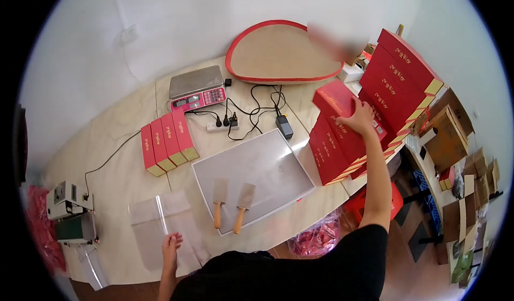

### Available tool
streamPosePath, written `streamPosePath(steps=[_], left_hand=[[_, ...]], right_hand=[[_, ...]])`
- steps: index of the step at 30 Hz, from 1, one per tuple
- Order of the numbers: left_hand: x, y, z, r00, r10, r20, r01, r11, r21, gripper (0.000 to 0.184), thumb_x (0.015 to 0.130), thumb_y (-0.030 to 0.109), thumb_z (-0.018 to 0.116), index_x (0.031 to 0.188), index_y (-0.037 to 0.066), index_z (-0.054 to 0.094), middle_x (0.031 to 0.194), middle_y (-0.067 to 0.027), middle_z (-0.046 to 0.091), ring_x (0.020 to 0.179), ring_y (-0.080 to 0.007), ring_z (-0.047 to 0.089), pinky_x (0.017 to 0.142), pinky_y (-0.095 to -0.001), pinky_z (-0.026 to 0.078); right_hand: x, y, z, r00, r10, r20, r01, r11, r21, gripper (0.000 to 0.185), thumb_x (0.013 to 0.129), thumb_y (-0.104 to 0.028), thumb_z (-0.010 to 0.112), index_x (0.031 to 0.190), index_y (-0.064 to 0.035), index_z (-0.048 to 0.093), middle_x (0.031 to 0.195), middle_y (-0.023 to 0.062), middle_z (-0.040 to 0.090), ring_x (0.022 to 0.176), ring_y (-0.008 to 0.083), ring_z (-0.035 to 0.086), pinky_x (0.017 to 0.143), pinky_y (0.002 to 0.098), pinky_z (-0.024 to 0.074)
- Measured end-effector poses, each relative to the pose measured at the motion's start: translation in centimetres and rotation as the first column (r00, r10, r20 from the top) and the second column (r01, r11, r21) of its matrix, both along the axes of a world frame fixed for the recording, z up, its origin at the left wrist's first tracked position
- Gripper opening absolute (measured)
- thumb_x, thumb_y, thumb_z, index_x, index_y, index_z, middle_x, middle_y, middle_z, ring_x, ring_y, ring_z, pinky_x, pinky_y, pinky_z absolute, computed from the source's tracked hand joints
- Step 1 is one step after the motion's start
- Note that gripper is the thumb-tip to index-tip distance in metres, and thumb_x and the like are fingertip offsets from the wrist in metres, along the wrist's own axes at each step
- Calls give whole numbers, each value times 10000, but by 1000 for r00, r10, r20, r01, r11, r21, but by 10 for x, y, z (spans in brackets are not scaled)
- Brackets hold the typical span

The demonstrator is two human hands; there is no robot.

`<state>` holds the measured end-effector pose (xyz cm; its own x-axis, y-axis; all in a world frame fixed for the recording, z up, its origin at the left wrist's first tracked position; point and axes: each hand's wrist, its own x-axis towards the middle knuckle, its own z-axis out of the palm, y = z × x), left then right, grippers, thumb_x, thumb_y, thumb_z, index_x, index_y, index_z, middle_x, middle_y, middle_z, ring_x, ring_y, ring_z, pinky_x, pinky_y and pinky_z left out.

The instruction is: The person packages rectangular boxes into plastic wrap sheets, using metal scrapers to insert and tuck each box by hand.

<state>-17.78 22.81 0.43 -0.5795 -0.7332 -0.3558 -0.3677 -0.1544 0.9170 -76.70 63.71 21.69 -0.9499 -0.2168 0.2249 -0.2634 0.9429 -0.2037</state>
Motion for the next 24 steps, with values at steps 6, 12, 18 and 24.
streamPosePath(steps=[6, 12, 18, 24], left_hand=[[-77, 21, 61, 932, -248, -263, 346, 823, 451, 443, 1046, 367, 397, 1304, 26, 510, 1196, -128, 637, 1083, -201, 616, 941, -340, 470], [-107, 69, 84, 822, -60, -566, 522, 473, 710, 530, 1010, 427, 473, 1371, 38, 467, 1286, -146, 599, 1165, -231, 594, 941, -353, 516], [-49, 55, 44, 740, 243, -627, 576, 252, 778, 533, 1000, 421, 502, 1369, 38, 468, 1300, -141, 589, 1155, -230, 599, 938, -355, 523], [-32, 16, 28, 756, 360, -547, 478, 267, 837, 537, 987, 409, 537, 1369, 38, 466, 1311, -134, 581, 1141, -226, 605, 937, -356, 528]], right_hand=[[169, -107, 26, 740, 559, -375, -657, 719, -225, 1087, 472, -328, 906, 1417, -113, 416, 1377, 243, 385, 1267, 441, 384, 1077, 511, 317], [304, -188, -47, 84, 863, -499, -996, 53, -76, 840, 643, -271, 838, 1394, -321, 464, 1407, 202, 400, 1263, 396, 437, 1078, 523, 336], [363, -216, -121, -69, 856, -513, -994, -102, -37, 790, 797, -303, 764, 1451, -389, 328, 1487, 162, 360, 1374, 363, 361, 1115, 509, 315], [394, -228, -110, 150, 957, -246, -846, -5, -534, 948, 787, -340, 800, 1506, -83, 238, 1489, 224, 333, 1343, 391, 389, 1098, 489, 327]])
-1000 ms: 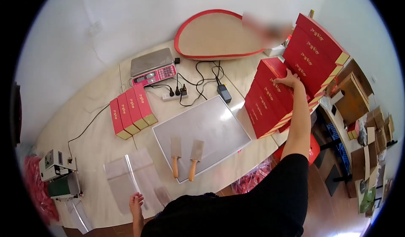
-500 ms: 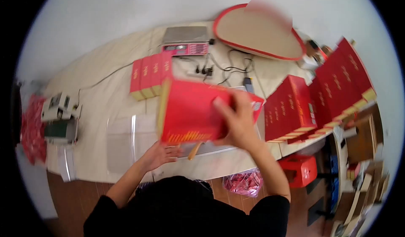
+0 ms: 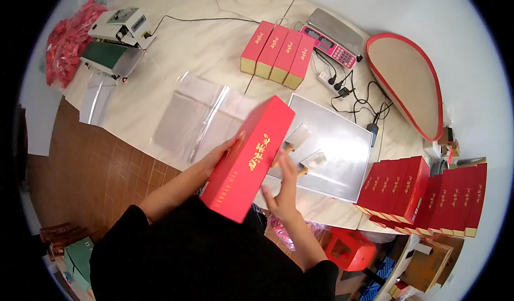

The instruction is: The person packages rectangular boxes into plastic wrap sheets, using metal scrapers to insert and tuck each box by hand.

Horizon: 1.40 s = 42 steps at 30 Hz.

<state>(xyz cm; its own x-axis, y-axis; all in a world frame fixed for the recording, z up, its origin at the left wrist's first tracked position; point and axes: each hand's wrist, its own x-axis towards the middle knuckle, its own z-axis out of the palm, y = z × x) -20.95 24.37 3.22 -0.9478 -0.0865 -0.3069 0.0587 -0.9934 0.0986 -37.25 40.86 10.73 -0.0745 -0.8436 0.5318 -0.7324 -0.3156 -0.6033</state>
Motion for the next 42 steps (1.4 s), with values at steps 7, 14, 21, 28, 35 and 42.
streamPosePath(steps=[7, 14, 21, 28, 35, 42], left_hand=[[34, -38, 34, 945, 222, 239, -46, 817, -575, 614, 993, 375, 545, 1466, 67, 304, 1394, -105, 491, 1254, -201, 512, 1029, -349, 456], [123, -139, -82, 903, 295, 312, 194, 370, -909, 531, 984, 320, 555, 1413, 42, 412, 1418, -154, 463, 1318, -278, 436, 1092, -417, 358], [237, -219, -166, 654, 686, 319, 670, -330, -665, 650, 909, 308, 616, 1422, -10, 373, 1464, -243, 370, 1347, -396, 352, 1121, -487, 278], [222, -271, -207, 702, 691, 170, 588, -428, -686, 777, 898, 338, 635, 1470, -40, 269, 1514, -241, 277, 1388, -405, 275, 1147, -494, 211], [204, -298, -209, 642, 715, 276, 713, -425, -558, 827, 868, 362, 673, 1472, -40, 275, 1508, -208, 305, 1398, -373, 278, 1154, -488, 204], [204, -301, -207, 669, 713, 208, 667, -453, -592, 799, 839, 316, 714, 1465, 13, 321, 1491, -174, 331, 1387, -356, 296, 1146, -495, 211]], right_hand=[[85, -49, -15, 550, -369, 749, 48, 909, 413, 927, 883, -244, 691, 1551, -77, 70, 1437, 211, 408, 1299, 262, 455, 1073, 403, 383], [156, -106, -58, 252, -563, 787, 240, 824, 513, 789, 892, -132, 661, 1528, -62, 200, 1344, 173, 517, 1155, 227, 564, 972, 347, 472], [211, -146, -100, 496, -796, 346, 539, 595, 595, 794, 843, -127, 700, 1500, -23, 267, 1456, 188, 405, 1310, 279, 442, 1070, 379, 386], [255, -234, -102, 517, -856, -28, 687, 395, 609, 859, 798, -210, 736, 1512, -98, 271, 1291, 205, 480, 1146, 374, 545, 941, 427, 479], [259, -273, -125, 551, -811, -195, 724, 349, 595, 847, 792, -238, 726, 1508, -132, 286, 1276, 224, 461, 1068, 392, 580, 802, 442, 542], [262, -284, -148, 589, -741, -323, 744, 340, 576, 892, 759, -215, 718, 1526, -154, 265, 1231, 250, 455, 1056, 407, 559, 735, 457, 549]])
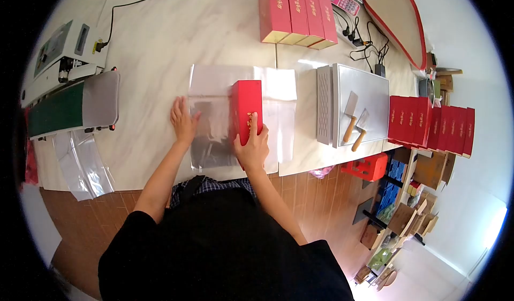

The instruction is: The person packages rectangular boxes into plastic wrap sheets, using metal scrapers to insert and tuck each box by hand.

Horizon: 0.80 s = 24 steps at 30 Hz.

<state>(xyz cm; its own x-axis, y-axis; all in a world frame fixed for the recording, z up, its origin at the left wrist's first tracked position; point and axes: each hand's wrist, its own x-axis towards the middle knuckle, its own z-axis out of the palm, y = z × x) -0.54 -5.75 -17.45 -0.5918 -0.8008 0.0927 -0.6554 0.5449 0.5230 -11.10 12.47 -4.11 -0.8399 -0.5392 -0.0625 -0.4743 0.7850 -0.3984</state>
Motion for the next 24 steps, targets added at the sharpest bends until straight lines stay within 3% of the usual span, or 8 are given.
streamPosePath(steps=[4, 10, 19, 24], left_hand=[[-4, -2, 8, 998, 23, -56, -18, 996, 91, 766, 774, 225, 778, 1419, 73, 394, 1455, -154, 369, 1355, -347, 330, 1115, -490, 246], [-12, -4, 16, 996, 28, -84, -11, 981, 191, 741, 715, 127, 805, 1359, 80, 442, 1364, -127, 433, 1268, -341, 397, 1056, -481, 305], [-17, -4, 10, 969, 68, -239, -19, 979, 201, 833, 694, 9, 796, 1413, 45, 378, 1322, -204, 406, 1222, -376, 404, 1023, -442, 357], [-21, -1, 14, 972, 107, -208, -51, 965, 257, 860, 709, -17, 781, 1448, 67, 349, 1351, -196, 375, 1233, -375, 394, 1028, -424, 370]], right_hand=[[0, 0, -1, 1000, -4, -5, 4, 1000, -14, 903, 751, -210, 712, 1530, -165, 258, 1212, 243, 460, 1043, 408, 558, 726, 453, 553], [0, -2, -4, 1000, 7, -9, -7, 1000, -18, 904, 759, -214, 709, 1532, -167, 243, 1212, 240, 460, 1051, 409, 552, 737, 463, 551], [4, 3, -2, 998, -30, -51, 26, 997, -76, 846, 779, -227, 724, 1508, -160, 301, 1270, 251, 449, 1075, 418, 560, 779, 458, 544], [3, 2, 2, 998, -37, -43, 32, 993, -116, 843, 773, -212, 725, 1507, -168, 312, 1279, 260, 436, 1091, 416, 547, 792, 459, 538]])
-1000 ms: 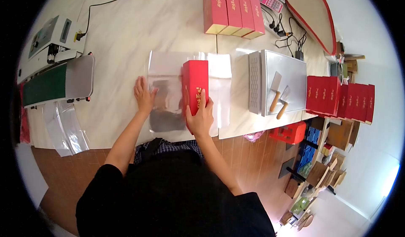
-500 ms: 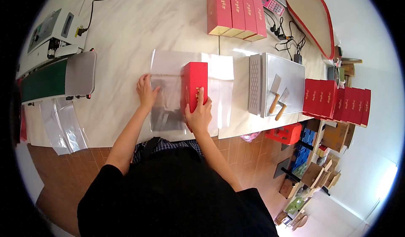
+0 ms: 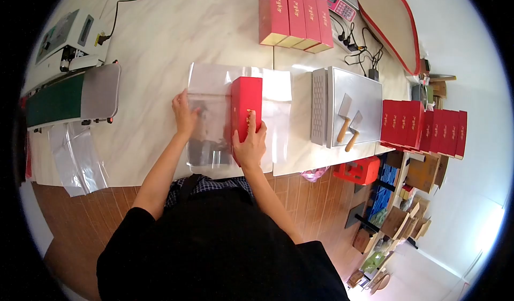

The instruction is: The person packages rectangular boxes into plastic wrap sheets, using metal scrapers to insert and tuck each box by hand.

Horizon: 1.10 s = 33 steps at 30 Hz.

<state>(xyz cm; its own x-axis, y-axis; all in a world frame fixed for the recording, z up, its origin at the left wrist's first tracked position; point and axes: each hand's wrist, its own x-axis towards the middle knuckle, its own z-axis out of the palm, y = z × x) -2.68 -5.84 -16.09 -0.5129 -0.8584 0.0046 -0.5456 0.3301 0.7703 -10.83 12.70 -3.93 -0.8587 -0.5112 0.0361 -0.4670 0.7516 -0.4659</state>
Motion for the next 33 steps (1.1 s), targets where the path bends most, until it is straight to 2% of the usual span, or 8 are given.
streamPosePath(steps=[5, 9, 14, 20, 23, 25, 28, 33], left_hand=[[2, 3, 8, 1000, 16, 17, -16, 1000, 16, 823, 753, -54, 731, 1460, 103, 340, 1407, -191, 314, 1250, -369, 400, 1036, -413, 390], [10, 5, 12, 994, -22, -109, 24, 1000, 13, 827, 783, -108, 660, 1487, 107, 284, 1483, -202, 192, 1252, -375, 438, 1027, -401, 427], [30, 19, 23, 985, -11, -175, 21, 998, 53, 833, 792, -131, 620, 1499, 105, 247, 1512, -216, 129, 1251, -373, 457, 984, -387, 483], [61, 50, 21, 970, -8, -244, 57, 980, 192, 813, 799, -114, 617, 1490, 88, 239, 1506, -213, 133, 1203, -314, 505, 877, -342, 552], [67, 58, 30, 961, -60, -271, 137, 952, 273, 801, 812, -83, 627, 1492, 87, 238, 1467, -202, 212, 1145, -289, 540, 803, -323, 569], [70, 59, 27, 974, -119, -193, 176, 934, 311, 792, 829, -43, 633, 1495, 88, 226, 1322, -179, 419, 1005, -253, 610, 747, -321, 560], [69, 50, 18, 969, -197, -150, 239, 904, 354, 773, 850, -6, 631, 1493, 77, 211, 1127, -156, 543, 862, -244, 646, 729, -319, 543], [54, 43, 55, 967, -253, -17, 235, 867, 439, 736, 882, 48, 617, 1488, 91, 200, 990, -153, 616, 729, -249, 653, 651, -333, 521]], right_hand=[[-3, -1, -12, 998, 36, -53, -32, 997, 76, 852, 756, -192, 709, 1509, -150, 313, 1271, 264, 436, 1079, 416, 533, 846, 458, 511], [-3, -1, -10, 999, 28, -39, -23, 992, 127, 849, 761, -191, 694, 1511, -121, 300, 1325, 275, 406, 1135, 434, 488, 938, 496, 444], [2, 4, -17, 979, 61, -193, -67, 997, -24, 810, 767, -160, 675, 1476, -22, 308, 1449, 289, 300, 1287, 452, 353, 1066, 548, 295], [40, 9, -3, 939, 321, -126, -342, 916, -209, 737, 746, -18, 681, 1414, -7, 370, 1438, 276, 325, 1281, 455, 371, 1060, 514, 343], [60, 6, -6, 907, 420, -26, -413, 876, -249, 765, 735, -18, 715, 1415, -7, 364, 1421, 270, 347, 1253, 451, 406, 1041, 488, 382], [65, 4, -7, 895, 445, 34, -423, 871, -249, 779, 732, -26, 734, 1416, -8, 361, 1411, 267, 358, 1240, 447, 422, 1031, 478, 397], [64, 1, -12, 895, 440, 68, -409, 873, -266, 813, 739, -94, 763, 1429, -10, 340, 1397, 264, 364, 1234, 444, 425, 1024, 487, 397], [73, -5, -10, 915, 376, 145, -345, 917, -202, 1036, 674, -268, 830, 1481, 3, 238, 1390, 287, 357, 1256, 467, 405, 1012, 493, 403]])
